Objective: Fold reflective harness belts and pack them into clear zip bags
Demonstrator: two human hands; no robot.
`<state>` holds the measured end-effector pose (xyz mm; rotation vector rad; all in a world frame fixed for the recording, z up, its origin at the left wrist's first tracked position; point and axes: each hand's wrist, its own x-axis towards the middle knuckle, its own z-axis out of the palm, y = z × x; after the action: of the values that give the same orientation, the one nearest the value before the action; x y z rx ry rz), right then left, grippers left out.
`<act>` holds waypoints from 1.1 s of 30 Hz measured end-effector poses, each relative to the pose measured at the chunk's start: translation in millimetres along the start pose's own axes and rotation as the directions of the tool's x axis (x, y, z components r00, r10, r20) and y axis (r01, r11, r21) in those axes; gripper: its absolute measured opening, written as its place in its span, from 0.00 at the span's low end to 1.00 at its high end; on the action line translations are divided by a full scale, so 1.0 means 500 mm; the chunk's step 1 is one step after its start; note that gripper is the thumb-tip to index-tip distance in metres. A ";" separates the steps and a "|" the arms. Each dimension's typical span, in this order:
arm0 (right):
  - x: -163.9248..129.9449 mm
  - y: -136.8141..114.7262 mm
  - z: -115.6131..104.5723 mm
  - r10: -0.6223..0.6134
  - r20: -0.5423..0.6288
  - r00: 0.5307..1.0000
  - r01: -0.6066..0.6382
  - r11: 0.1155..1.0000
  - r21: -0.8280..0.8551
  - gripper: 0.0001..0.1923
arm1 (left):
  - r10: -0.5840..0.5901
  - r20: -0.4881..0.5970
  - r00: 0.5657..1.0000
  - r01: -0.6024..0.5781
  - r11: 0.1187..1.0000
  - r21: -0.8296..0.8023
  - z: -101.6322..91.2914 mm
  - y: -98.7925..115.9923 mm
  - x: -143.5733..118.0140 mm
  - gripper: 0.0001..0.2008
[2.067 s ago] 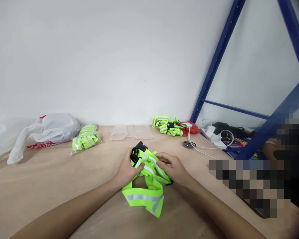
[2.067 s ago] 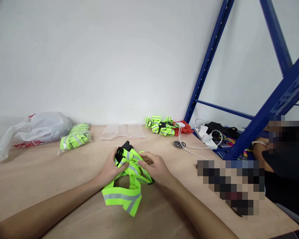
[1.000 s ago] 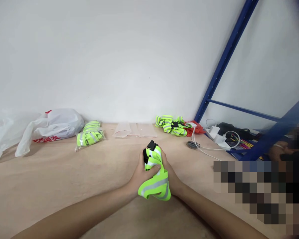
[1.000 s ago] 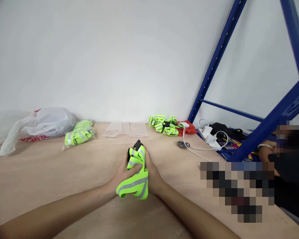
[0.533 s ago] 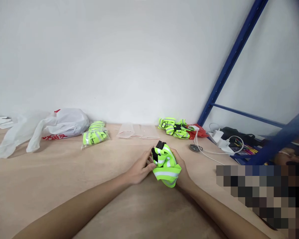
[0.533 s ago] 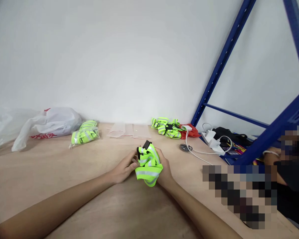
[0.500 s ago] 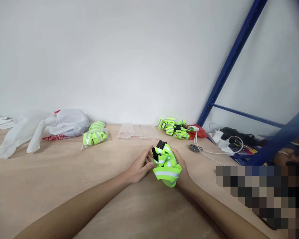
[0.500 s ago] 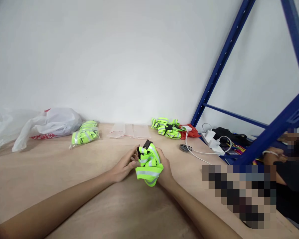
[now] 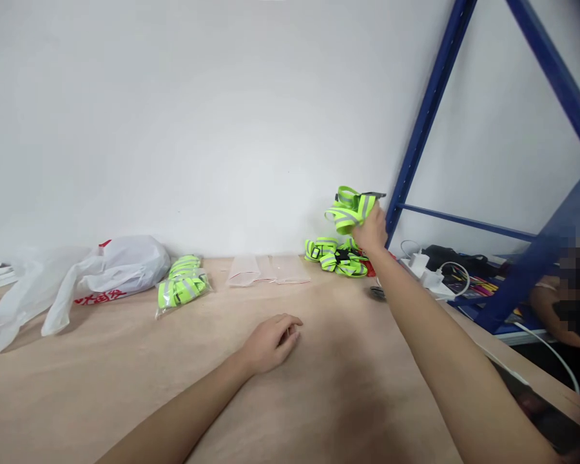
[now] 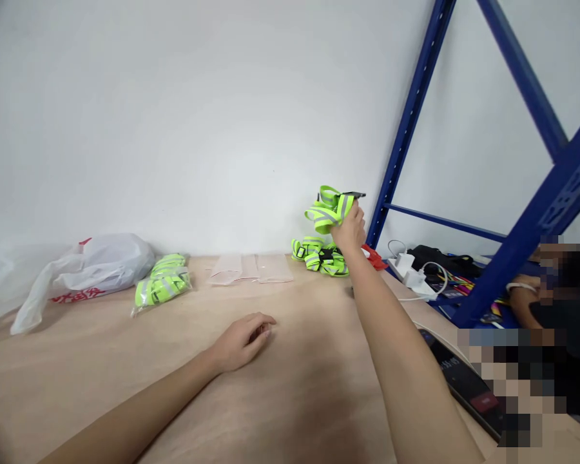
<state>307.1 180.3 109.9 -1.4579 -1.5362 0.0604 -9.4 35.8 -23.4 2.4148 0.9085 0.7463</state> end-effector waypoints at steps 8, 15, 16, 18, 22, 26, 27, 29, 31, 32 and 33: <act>-0.102 0.083 0.062 -0.051 0.224 0.973 0.074 0.993 -0.097 0.26 | 0.035 -0.090 0.995 -0.033 0.999 0.032 -0.002 -0.010 0.001 0.14; -0.356 0.046 0.072 -0.345 0.430 0.834 0.428 0.897 -0.108 0.22 | -0.206 -0.177 0.962 0.267 0.840 0.473 -0.190 -0.086 0.002 0.20; -0.381 0.036 0.076 -0.375 0.465 0.802 0.464 0.881 -0.090 0.22 | -0.288 -0.195 0.938 0.348 0.774 0.529 -0.224 -0.105 -0.007 0.25; -0.413 0.014 0.084 -0.394 0.481 0.783 0.480 0.875 -0.065 0.22 | -0.465 -0.230 0.855 0.501 0.625 0.598 -0.277 -0.144 -0.029 0.38; -0.426 -0.013 0.091 -0.374 0.457 0.807 0.432 0.901 -0.026 0.23 | -0.657 -0.197 0.727 0.603 0.475 0.641 -0.318 -0.210 -0.070 0.51; -0.426 -0.011 0.089 -0.335 0.423 0.842 0.366 0.931 0.008 0.22 | -0.604 -0.261 0.753 0.601 0.470 0.646 -0.315 -0.237 -0.084 0.47; -0.426 -0.008 0.090 -0.329 0.415 0.848 0.355 0.935 0.017 0.22 | -0.600 -0.278 0.750 0.608 0.462 0.646 -0.314 -0.240 -0.085 0.47; -0.426 -0.003 0.091 -0.330 0.414 0.849 0.346 0.938 0.037 0.22 | -0.594 -0.298 0.748 0.617 0.455 0.642 -0.315 -0.247 -0.089 0.47; -0.425 0.002 0.093 -0.333 0.427 0.841 0.346 0.937 0.050 0.22 | -0.574 -0.308 0.759 0.611 0.463 0.642 -0.316 -0.255 -0.095 0.46; -0.424 0.003 0.094 -0.332 0.435 0.837 0.345 0.937 0.052 0.22 | -0.559 -0.317 0.766 0.606 0.467 0.643 -0.317 -0.259 -0.098 0.45; -0.424 0.005 0.095 -0.327 0.441 0.836 0.341 0.939 0.050 0.22 | -0.545 -0.327 0.772 0.604 0.469 0.644 -0.317 -0.262 -0.101 0.43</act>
<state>235.9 41.5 -41.0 -1.2258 -2.1602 0.1716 -199.7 124.2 3.9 2.3618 2.2714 0.1977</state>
